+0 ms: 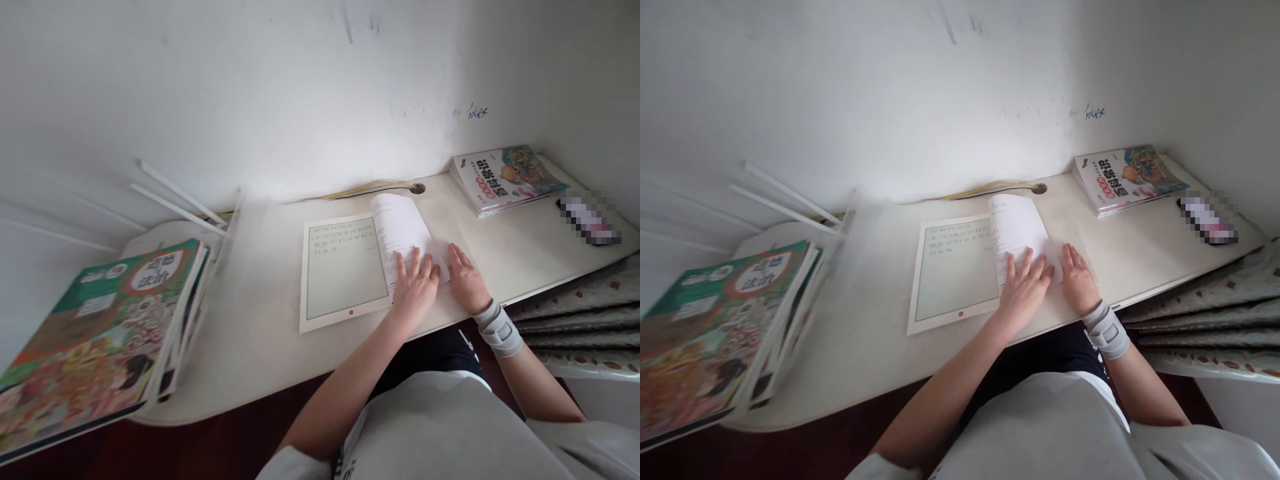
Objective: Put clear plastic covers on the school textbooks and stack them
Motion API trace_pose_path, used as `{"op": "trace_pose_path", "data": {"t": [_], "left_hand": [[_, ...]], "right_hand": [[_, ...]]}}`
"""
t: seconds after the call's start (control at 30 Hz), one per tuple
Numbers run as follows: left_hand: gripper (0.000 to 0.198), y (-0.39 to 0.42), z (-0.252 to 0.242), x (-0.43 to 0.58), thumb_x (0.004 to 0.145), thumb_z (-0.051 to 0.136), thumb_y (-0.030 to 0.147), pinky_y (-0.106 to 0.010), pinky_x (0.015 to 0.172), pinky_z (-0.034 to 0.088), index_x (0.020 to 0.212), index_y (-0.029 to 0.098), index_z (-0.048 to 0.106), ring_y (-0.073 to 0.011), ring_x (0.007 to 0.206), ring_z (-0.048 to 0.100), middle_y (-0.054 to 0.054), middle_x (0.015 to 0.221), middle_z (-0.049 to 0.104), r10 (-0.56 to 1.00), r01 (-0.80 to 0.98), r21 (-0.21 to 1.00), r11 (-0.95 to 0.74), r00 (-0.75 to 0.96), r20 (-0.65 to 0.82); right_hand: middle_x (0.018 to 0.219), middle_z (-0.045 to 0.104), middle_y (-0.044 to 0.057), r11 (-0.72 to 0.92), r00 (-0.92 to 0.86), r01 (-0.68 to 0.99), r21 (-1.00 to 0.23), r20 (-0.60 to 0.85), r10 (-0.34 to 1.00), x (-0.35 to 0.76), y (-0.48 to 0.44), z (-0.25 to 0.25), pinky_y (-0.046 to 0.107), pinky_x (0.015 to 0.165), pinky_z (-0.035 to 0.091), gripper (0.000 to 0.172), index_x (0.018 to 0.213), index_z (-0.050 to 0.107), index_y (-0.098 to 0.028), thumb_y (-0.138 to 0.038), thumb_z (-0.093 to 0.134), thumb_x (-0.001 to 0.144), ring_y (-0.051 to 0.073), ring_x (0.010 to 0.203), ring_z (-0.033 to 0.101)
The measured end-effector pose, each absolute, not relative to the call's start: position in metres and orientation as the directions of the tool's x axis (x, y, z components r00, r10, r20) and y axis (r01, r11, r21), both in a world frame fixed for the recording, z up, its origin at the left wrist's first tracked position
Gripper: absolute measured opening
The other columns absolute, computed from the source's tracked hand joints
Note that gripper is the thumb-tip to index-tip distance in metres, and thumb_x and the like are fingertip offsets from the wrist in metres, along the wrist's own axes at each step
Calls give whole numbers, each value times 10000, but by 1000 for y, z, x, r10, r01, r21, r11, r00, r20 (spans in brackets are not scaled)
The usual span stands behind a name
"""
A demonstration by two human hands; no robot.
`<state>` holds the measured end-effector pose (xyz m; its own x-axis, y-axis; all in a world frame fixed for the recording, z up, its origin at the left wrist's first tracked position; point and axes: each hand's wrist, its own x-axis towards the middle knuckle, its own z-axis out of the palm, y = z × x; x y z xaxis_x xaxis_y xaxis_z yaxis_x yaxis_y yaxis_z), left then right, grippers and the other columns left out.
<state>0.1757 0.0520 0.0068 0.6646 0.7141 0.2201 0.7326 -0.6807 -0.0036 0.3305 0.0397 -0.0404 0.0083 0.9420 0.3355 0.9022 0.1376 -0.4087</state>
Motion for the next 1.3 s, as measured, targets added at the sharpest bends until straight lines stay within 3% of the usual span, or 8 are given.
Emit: {"op": "trace_pose_path", "data": {"t": [0.17,0.43,0.6,0.73,0.83,1.13,1.23,1.3], "left_hand": [[348,51,12,173,897,399,160,-685,1041,205,1183,166,595,-388,1316,330,-148,1309,527,701,717,-15,-696,684,203],[363,51,13,180,910,370,177,-681,1031,231,1207,176,581,-385,1314,334,-130,1320,523,703,721,-71,-689,689,177],[401,51,9,183,926,314,162,-661,1029,259,1265,169,528,-352,1319,344,-121,1351,503,695,713,-59,-698,696,181],[427,47,8,177,919,268,96,-488,1083,299,1282,34,484,-283,1328,355,-184,1382,454,677,702,-121,-702,710,192],[408,43,7,172,915,290,92,-423,1079,323,1251,9,508,-272,1292,412,-190,1348,490,650,669,-148,-728,743,163],[375,49,9,179,905,341,80,-408,1050,357,1238,50,510,-241,1229,487,-177,1286,547,596,615,-105,-782,786,166],[385,50,6,179,914,313,80,-379,1070,339,1251,50,497,-216,1245,472,-164,1301,539,543,560,-113,-820,826,154],[393,49,6,175,926,299,107,-432,1088,309,1273,66,479,-231,1288,419,-153,1322,523,518,535,-108,-838,841,154]], "right_hand": [[1401,407,212,145,69,853,-501,384,921,335,39,-43,429,1057,391,551,1424,264,-55,-93,294,875,242,1329,361],[1444,348,172,156,99,821,-549,407,908,336,38,-43,448,1070,374,608,1465,164,-129,-111,307,875,242,1356,311],[1441,341,168,128,149,796,-592,397,906,336,37,-39,464,1064,374,583,1457,187,-148,-128,287,882,238,1348,325],[1432,348,176,115,171,783,-611,389,905,336,35,-38,473,1076,350,549,1439,227,-125,-167,287,894,240,1368,279],[1424,366,175,117,169,784,-610,391,905,336,35,-39,488,1081,336,531,1431,244,-123,-216,289,910,245,1374,262],[1385,422,183,102,165,805,-585,384,909,335,35,-40,489,1072,346,520,1401,308,-99,-246,325,902,260,1354,303],[1379,429,187,104,160,809,-579,387,908,335,35,-41,486,1064,356,515,1394,321,-99,-252,332,902,261,1343,324],[1376,433,188,105,157,815,-570,391,907,336,35,-41,484,1057,364,518,1397,316,-103,-260,335,904,262,1337,334]]}}
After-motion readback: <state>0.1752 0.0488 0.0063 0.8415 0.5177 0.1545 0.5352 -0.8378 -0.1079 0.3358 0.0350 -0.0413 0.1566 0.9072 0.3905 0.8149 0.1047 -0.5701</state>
